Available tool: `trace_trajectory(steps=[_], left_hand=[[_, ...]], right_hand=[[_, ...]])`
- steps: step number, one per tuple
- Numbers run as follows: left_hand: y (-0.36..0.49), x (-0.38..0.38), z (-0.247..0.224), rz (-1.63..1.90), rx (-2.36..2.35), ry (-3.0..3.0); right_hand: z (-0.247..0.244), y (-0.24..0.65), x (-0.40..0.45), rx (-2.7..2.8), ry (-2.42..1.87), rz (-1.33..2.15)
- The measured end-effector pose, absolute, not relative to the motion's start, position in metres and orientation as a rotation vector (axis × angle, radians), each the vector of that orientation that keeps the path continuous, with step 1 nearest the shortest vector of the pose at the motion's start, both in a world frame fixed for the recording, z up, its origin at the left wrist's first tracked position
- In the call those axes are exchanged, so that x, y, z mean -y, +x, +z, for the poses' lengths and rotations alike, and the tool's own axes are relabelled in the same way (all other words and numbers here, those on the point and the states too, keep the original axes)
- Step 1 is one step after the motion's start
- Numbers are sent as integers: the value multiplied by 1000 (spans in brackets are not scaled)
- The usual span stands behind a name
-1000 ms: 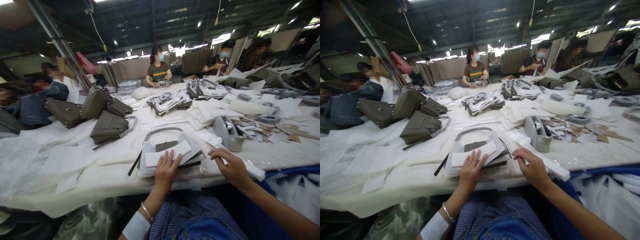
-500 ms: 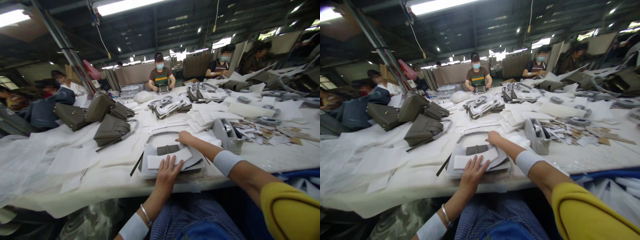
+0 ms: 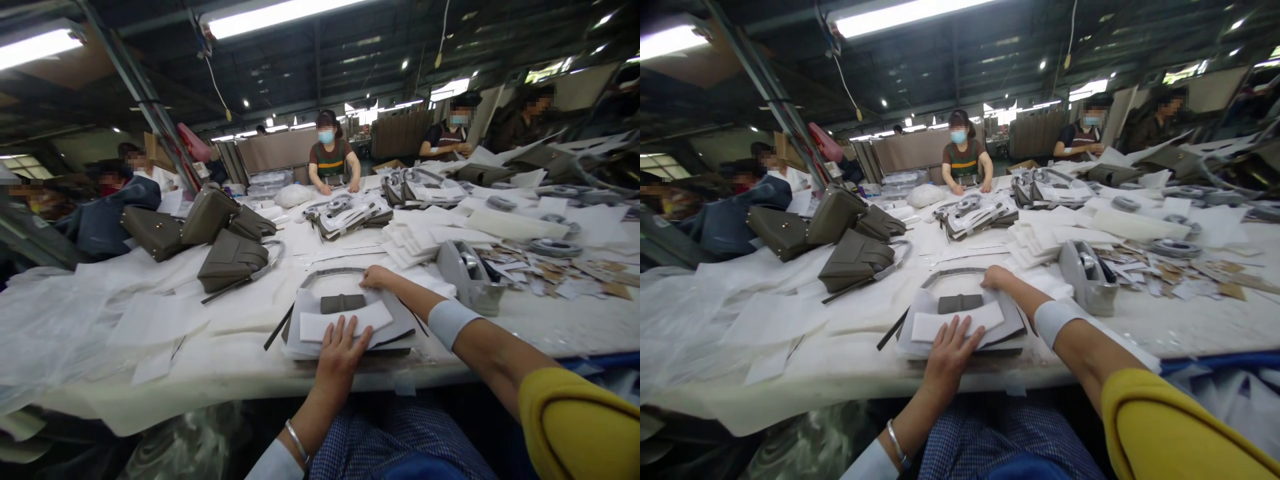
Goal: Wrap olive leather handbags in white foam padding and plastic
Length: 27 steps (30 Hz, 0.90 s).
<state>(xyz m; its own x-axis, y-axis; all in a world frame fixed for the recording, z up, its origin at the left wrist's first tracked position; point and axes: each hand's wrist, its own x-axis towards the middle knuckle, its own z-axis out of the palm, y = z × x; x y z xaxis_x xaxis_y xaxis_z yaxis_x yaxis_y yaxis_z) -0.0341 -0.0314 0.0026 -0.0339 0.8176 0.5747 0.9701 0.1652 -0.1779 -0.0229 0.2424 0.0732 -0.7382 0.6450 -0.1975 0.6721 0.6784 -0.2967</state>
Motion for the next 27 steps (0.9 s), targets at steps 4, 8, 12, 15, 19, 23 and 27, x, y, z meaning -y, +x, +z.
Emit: trace_trajectory(steps=[4,8,12,15,19,23,27], left_hand=[[-35,32,3,-369,1896,-1700],[-36,30,3,-393,1893,-1702],[-36,27,4,-398,1917,-1700],[-37,24,5,-389,1952,-1691],[-38,19,7,-375,1987,-1688],[-38,17,10,-348,2033,-1710],[-31,17,20,-304,2092,-1738]], right_hand=[[76,-8,-236,-2922,962,-830],[87,14,-229,-3096,840,-1050],[94,47,-214,-3206,644,-1163],[89,73,-199,-3270,440,-1080],[76,101,-181,-3398,240,-769],[61,117,-171,-3490,49,-626],[40,124,-167,-3601,-135,-579]])
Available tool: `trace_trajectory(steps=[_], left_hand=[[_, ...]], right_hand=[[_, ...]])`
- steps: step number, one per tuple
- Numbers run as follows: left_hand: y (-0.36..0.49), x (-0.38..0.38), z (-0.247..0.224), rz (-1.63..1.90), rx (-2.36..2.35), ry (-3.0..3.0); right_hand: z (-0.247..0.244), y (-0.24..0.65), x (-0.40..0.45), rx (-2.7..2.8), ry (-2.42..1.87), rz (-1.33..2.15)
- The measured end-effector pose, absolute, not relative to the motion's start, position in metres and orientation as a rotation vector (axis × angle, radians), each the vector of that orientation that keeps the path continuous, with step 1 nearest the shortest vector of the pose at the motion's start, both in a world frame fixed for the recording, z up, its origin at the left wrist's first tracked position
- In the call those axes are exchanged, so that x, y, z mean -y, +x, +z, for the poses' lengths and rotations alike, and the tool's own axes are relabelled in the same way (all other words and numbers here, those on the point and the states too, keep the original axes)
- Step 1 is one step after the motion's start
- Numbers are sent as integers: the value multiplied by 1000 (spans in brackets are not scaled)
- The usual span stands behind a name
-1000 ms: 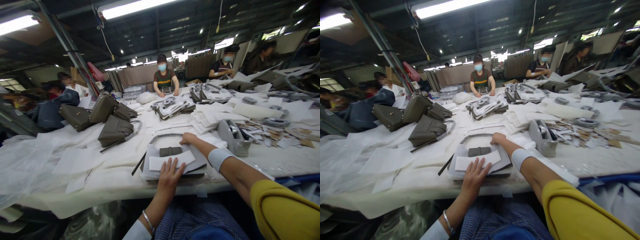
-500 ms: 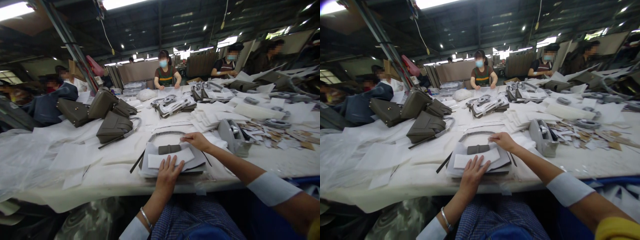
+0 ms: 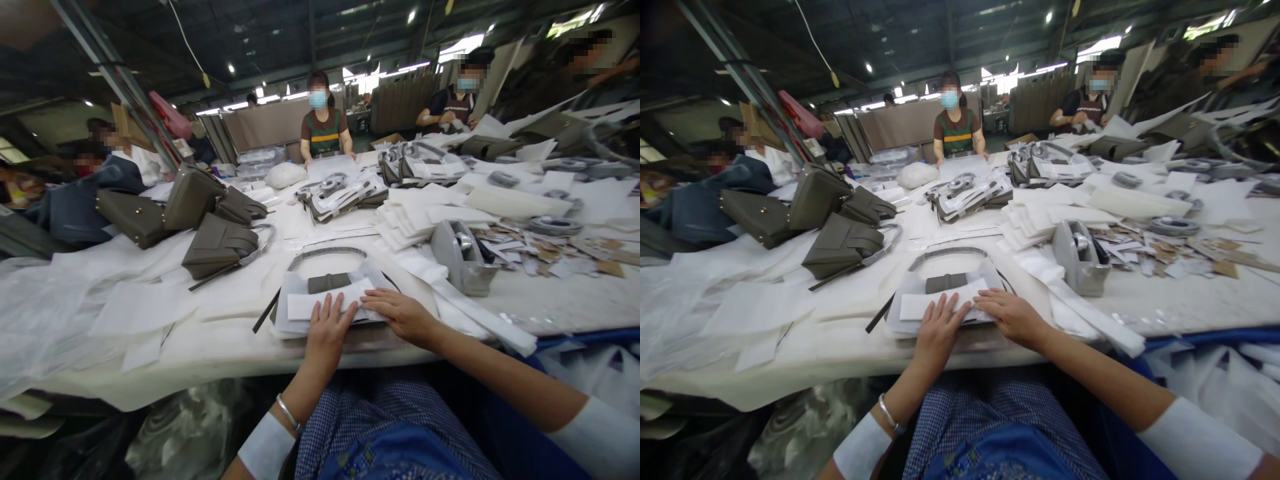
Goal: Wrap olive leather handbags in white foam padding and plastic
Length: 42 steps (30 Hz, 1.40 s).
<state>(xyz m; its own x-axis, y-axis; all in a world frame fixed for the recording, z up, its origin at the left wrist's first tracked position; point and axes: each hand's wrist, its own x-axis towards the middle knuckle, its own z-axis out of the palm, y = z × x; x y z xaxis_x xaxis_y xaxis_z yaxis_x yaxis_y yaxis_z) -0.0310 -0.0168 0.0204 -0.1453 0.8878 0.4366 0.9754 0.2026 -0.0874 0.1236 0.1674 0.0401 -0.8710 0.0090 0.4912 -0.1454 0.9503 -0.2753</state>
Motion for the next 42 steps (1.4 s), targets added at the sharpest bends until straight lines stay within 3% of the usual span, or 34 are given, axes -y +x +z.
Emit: trace_trajectory(steps=[5,12,19,26,32,42], left_hand=[[-21,6,44,-280,2123,-1944],[-28,-1,35,-613,2060,-2048],[-17,7,30,-482,1987,-2025],[-16,6,30,-486,1995,-1995],[-18,4,27,-497,2014,-2010],[-20,4,27,-514,1971,-2022]], right_hand=[[23,128,-167,2485,160,386],[22,139,-157,2349,206,324],[40,155,-147,2381,229,367],[86,86,-180,2599,-141,411],[63,33,-205,3019,-239,134],[64,61,-204,2877,-291,288]])
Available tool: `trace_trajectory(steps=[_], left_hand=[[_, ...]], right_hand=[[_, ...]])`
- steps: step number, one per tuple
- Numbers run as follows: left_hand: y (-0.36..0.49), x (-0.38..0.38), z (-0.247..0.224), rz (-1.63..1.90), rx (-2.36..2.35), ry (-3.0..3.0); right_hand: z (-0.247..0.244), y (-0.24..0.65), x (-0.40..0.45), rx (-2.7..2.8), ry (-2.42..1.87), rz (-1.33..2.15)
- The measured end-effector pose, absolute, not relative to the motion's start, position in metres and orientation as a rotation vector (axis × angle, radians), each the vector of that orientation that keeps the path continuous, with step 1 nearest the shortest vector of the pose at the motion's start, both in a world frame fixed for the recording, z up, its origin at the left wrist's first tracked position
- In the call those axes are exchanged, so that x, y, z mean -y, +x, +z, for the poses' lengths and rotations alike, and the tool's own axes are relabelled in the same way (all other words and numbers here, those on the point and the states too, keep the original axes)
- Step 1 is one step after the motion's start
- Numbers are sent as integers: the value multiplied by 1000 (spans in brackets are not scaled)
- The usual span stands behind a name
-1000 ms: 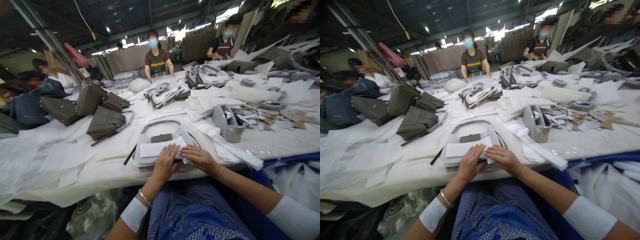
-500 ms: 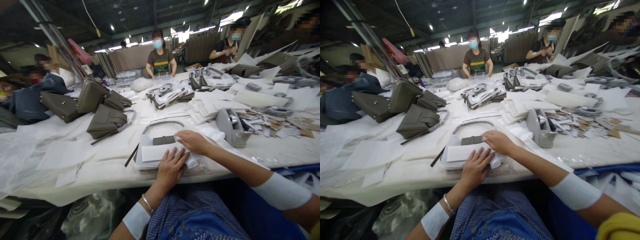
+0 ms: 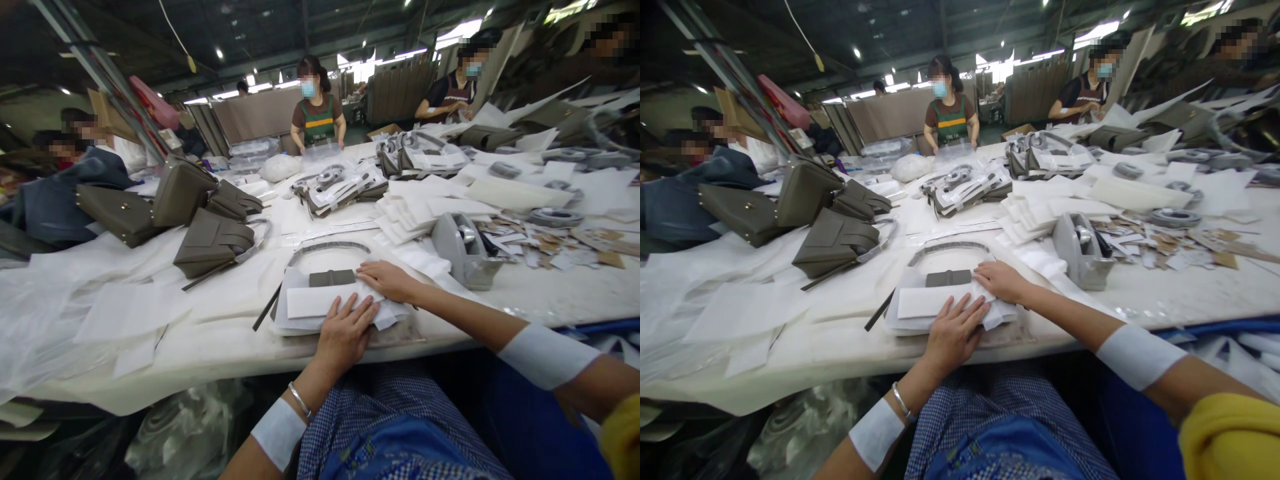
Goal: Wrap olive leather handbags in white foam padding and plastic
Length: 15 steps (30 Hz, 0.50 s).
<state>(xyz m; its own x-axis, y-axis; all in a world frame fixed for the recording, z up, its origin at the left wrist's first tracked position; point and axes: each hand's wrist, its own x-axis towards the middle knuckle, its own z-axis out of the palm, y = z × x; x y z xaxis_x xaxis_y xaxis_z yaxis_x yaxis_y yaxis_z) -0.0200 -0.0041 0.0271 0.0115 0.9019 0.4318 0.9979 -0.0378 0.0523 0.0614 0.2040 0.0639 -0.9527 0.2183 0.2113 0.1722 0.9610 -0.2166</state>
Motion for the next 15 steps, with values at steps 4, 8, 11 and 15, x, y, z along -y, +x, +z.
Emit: trace_trajectory(steps=[4,8,11,15], left_hand=[[-20,3,27,-558,1991,-2014],[-20,2,28,-580,1998,-2021],[-20,2,30,-575,2008,-2013],[-19,2,32,-559,1994,-2006]], right_hand=[[51,142,-181,2461,-271,417],[27,201,-150,2480,-155,317],[9,202,-139,2580,-97,250],[1,181,-138,2599,-77,297]])
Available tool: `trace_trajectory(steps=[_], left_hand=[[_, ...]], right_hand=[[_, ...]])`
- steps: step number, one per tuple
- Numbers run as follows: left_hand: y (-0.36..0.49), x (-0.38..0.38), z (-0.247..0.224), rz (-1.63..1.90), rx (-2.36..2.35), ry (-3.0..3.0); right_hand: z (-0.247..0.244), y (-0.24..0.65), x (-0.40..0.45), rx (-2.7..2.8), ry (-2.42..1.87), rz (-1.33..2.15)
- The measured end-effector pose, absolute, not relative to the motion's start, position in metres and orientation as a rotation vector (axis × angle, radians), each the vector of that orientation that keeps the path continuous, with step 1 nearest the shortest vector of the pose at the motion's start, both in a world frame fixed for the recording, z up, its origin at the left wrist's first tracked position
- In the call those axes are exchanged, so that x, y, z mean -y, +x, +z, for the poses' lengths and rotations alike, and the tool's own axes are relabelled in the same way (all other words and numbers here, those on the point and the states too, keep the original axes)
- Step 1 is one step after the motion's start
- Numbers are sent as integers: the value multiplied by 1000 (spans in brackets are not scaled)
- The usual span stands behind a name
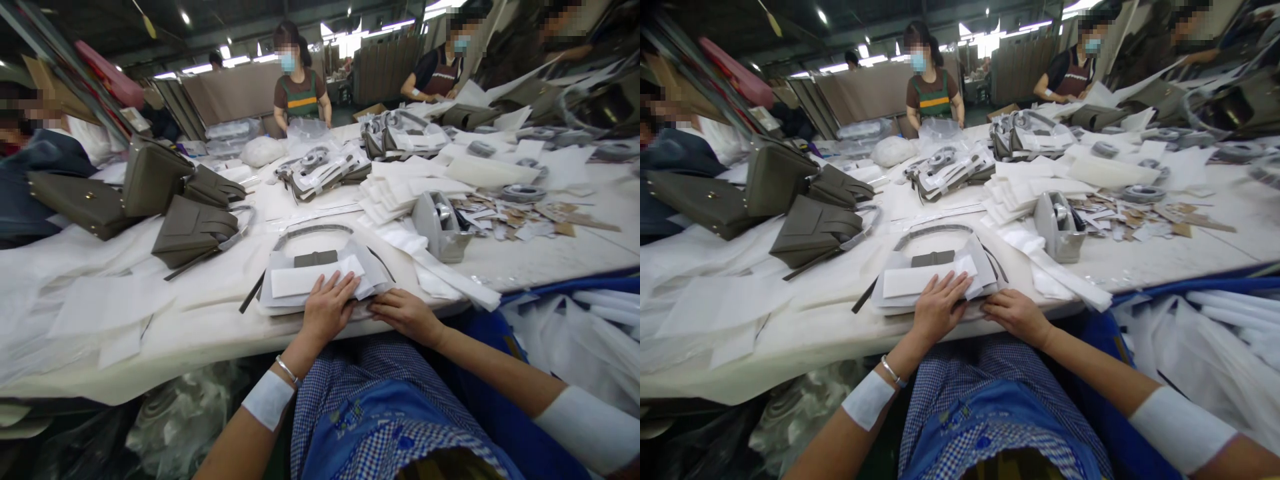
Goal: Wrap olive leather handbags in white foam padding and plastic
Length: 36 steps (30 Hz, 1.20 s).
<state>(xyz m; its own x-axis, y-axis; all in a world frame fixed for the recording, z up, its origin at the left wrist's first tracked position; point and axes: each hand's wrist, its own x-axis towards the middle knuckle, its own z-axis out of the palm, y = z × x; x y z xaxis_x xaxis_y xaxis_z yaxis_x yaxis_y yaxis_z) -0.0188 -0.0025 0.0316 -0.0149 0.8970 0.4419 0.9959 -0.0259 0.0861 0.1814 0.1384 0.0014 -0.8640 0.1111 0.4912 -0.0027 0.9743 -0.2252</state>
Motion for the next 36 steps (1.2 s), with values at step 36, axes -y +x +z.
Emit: trace_trajectory(steps=[36], left_hand=[[-23,-4,11,-674,1821,-1941]], right_hand=[[50,172,-131,2475,-16,-41]])
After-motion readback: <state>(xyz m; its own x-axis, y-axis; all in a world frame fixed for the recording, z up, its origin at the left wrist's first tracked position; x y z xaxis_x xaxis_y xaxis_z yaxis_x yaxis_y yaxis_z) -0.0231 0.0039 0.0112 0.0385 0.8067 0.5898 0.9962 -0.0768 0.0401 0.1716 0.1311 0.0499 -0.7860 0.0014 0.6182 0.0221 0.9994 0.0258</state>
